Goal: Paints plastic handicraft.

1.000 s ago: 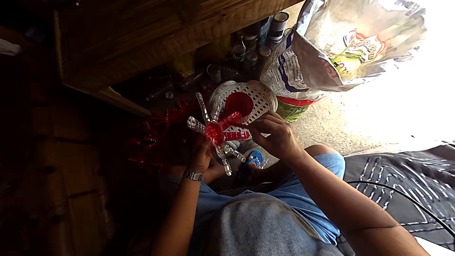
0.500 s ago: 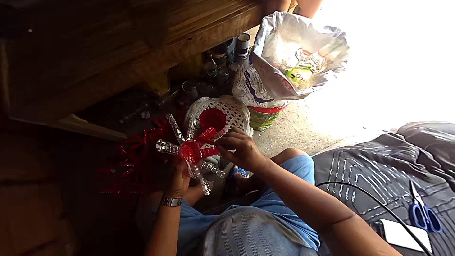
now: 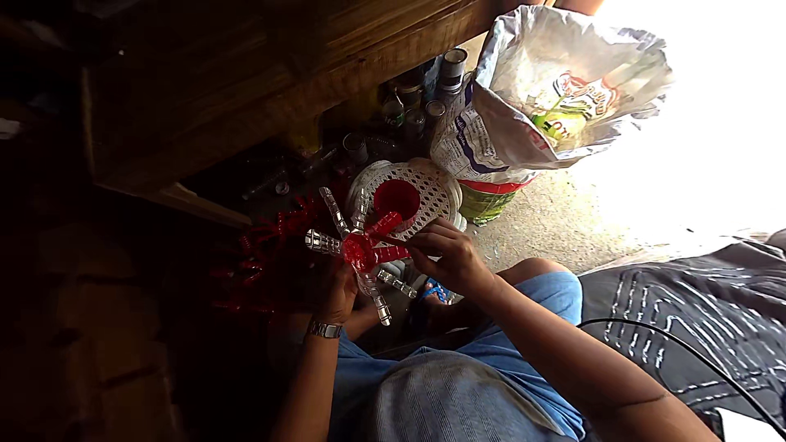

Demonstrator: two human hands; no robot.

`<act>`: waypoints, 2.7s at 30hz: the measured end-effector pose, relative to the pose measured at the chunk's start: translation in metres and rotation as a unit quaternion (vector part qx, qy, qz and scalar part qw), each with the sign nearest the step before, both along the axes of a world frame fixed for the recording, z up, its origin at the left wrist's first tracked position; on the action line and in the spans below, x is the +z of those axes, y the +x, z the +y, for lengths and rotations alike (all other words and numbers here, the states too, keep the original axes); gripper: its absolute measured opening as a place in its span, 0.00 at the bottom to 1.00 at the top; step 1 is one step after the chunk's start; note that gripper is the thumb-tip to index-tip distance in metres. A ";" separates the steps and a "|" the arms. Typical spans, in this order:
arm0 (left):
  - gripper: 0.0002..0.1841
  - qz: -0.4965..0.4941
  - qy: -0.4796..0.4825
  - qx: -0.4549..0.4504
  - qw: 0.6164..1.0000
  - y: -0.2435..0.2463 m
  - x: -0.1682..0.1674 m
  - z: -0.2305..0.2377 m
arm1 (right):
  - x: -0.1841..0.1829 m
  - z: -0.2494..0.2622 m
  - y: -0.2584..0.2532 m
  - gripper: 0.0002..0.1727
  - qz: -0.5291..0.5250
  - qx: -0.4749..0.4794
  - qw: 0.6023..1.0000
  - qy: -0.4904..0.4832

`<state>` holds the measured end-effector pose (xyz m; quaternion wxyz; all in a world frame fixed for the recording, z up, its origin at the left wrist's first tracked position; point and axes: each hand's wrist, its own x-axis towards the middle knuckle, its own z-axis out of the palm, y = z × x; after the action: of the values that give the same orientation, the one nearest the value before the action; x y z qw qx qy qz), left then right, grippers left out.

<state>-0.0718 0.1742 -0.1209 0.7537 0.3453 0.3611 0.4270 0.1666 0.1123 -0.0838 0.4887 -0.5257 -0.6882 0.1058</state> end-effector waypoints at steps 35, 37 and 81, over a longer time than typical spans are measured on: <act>0.24 -0.011 -0.015 0.000 1.000 0.003 0.008 -0.004 | 0.004 -0.010 -0.006 0.08 0.000 0.012 1.000 0.013; 0.24 -0.006 -0.019 0.005 1.000 0.003 0.008 -0.005 | 0.007 -0.011 -0.005 0.07 0.008 0.007 1.000 0.025; 0.33 -0.148 -0.082 0.041 0.985 -0.023 0.004 -0.010 | 0.038 0.059 0.060 0.09 -0.008 -0.040 0.975 -0.217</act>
<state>-0.0949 0.1642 -0.1171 0.8064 0.2002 0.2936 0.4728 0.2263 0.1711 -0.0455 0.3614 -0.6470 -0.6312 0.2287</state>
